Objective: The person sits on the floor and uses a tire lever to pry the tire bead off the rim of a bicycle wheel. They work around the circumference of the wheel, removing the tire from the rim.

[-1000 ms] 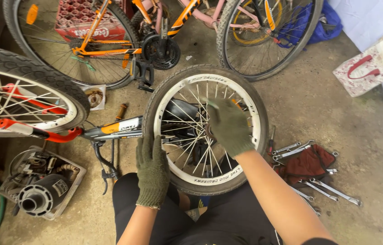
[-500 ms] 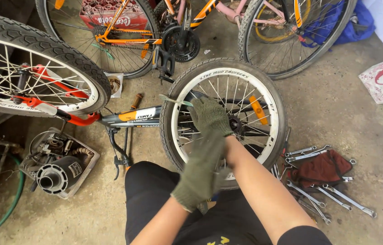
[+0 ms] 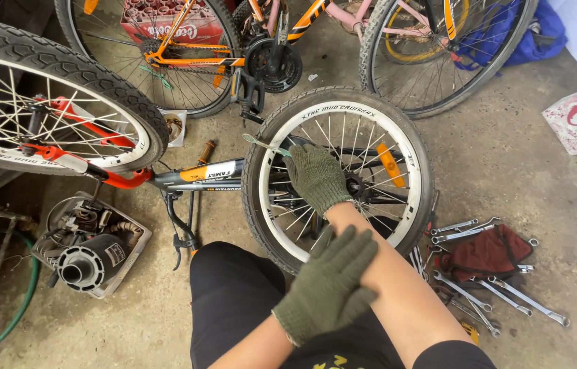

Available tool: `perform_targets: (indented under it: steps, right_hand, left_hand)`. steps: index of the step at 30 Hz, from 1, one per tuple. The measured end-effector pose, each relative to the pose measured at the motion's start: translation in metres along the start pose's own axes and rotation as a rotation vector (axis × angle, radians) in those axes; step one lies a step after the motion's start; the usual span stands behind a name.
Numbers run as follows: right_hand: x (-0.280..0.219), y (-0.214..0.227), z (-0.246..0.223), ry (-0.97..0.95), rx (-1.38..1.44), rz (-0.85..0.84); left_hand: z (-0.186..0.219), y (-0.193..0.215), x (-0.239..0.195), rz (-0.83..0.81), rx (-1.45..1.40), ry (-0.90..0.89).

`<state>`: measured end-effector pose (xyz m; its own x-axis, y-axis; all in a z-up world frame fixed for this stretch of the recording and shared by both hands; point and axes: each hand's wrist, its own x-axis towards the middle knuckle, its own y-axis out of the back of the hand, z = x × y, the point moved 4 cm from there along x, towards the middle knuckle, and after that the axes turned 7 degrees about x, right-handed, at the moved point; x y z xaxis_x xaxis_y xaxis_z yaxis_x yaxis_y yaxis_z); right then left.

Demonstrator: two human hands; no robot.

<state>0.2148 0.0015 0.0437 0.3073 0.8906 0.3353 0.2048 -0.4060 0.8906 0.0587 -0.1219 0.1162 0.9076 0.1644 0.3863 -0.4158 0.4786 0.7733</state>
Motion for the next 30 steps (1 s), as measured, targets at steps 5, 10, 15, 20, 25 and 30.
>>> perform_targets:
  steps: [5, 10, 15, 20, 25, 30]
  right_hand:
    - [-0.001, -0.002, 0.004, -0.014, 0.031, -0.009]
    - [0.003, -0.002, 0.0, -0.094, 0.003, -0.152]
    - [0.002, 0.004, -0.001, -0.071, 0.03, -0.063]
    - [-0.001, 0.006, -0.002, -0.054, 0.019, -0.045]
    - [0.001, -0.001, -0.001, -0.131, 0.018, -0.145]
    - [0.002, 0.008, -0.004, -0.072, 0.042, -0.045]
  left_hand:
    - [0.006, -0.011, -0.007, 0.018, -0.07, -0.149]
    - [-0.032, -0.003, -0.005, -0.016, 0.137, -0.058]
    - [0.009, 0.006, -0.009, 0.049, -0.06, -0.136]
    - [-0.016, -0.028, -0.022, 0.04, 0.072, -0.168]
    - [-0.048, -0.005, -0.015, 0.001, 0.194, -0.01]
    - [-0.008, 0.005, -0.005, 0.05, 0.03, -0.056]
